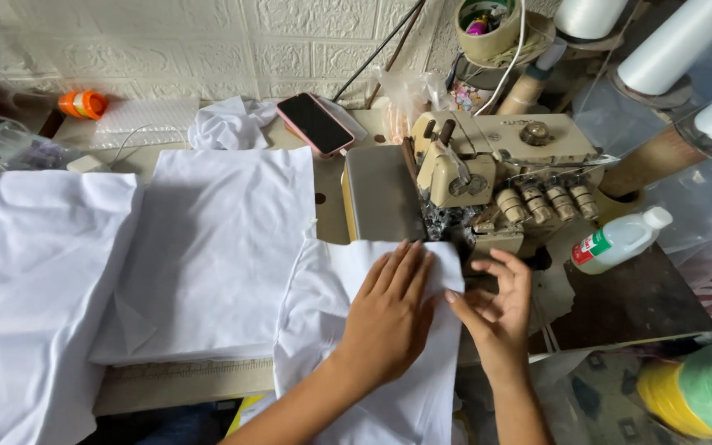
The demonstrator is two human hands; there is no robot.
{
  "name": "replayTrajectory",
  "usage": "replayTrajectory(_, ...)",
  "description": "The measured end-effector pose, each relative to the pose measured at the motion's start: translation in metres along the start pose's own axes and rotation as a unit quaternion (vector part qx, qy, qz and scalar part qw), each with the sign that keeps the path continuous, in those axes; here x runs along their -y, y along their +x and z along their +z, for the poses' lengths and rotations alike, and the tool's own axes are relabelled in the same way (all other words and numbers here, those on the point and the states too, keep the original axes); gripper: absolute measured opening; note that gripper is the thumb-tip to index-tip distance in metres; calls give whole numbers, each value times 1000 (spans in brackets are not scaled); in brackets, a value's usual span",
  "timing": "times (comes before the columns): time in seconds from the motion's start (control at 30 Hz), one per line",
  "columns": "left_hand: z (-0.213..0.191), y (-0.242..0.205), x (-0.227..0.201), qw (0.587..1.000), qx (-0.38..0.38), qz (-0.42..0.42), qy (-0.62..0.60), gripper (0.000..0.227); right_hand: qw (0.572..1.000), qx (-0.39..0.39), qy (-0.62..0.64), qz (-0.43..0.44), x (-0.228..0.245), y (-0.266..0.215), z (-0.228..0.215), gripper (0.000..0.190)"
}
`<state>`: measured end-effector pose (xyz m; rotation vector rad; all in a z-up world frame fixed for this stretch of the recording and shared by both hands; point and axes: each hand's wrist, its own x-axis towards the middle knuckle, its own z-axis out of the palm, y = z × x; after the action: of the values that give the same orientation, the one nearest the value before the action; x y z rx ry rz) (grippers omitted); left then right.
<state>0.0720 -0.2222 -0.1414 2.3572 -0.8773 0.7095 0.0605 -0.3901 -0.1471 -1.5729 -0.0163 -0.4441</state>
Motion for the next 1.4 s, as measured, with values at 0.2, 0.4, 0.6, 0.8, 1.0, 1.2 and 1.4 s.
replayTrajectory(0.2,1,-10,-10,997,6,-58,41,59,974,41,105,195,-25,-26,-2,50)
replayTrajectory(0.4,15,1,-1,992,-28,-83,88,60,959,12,95,267,-30,-33,-8,15)
replayTrajectory(0.6,21,4,0,990,-26,-85,108,62,949,-30,104,297,-28,-34,-9,23)
replayTrajectory(0.8,18,5,-1,988,-17,-82,128,64,965,20,64,253,-30,-48,-17,13)
replayTrajectory(1.0,-19,10,22,988,24,-133,69,79,931,-41,-6,364,-44,-81,-33,28)
replayTrajectory(1.2,-62,-9,46,954,165,-247,-39,93,917,-127,82,370,-62,-93,-30,19)
replayTrajectory(1.4,-95,-27,36,849,422,-316,-30,41,929,-119,74,344,-76,-92,-35,22)
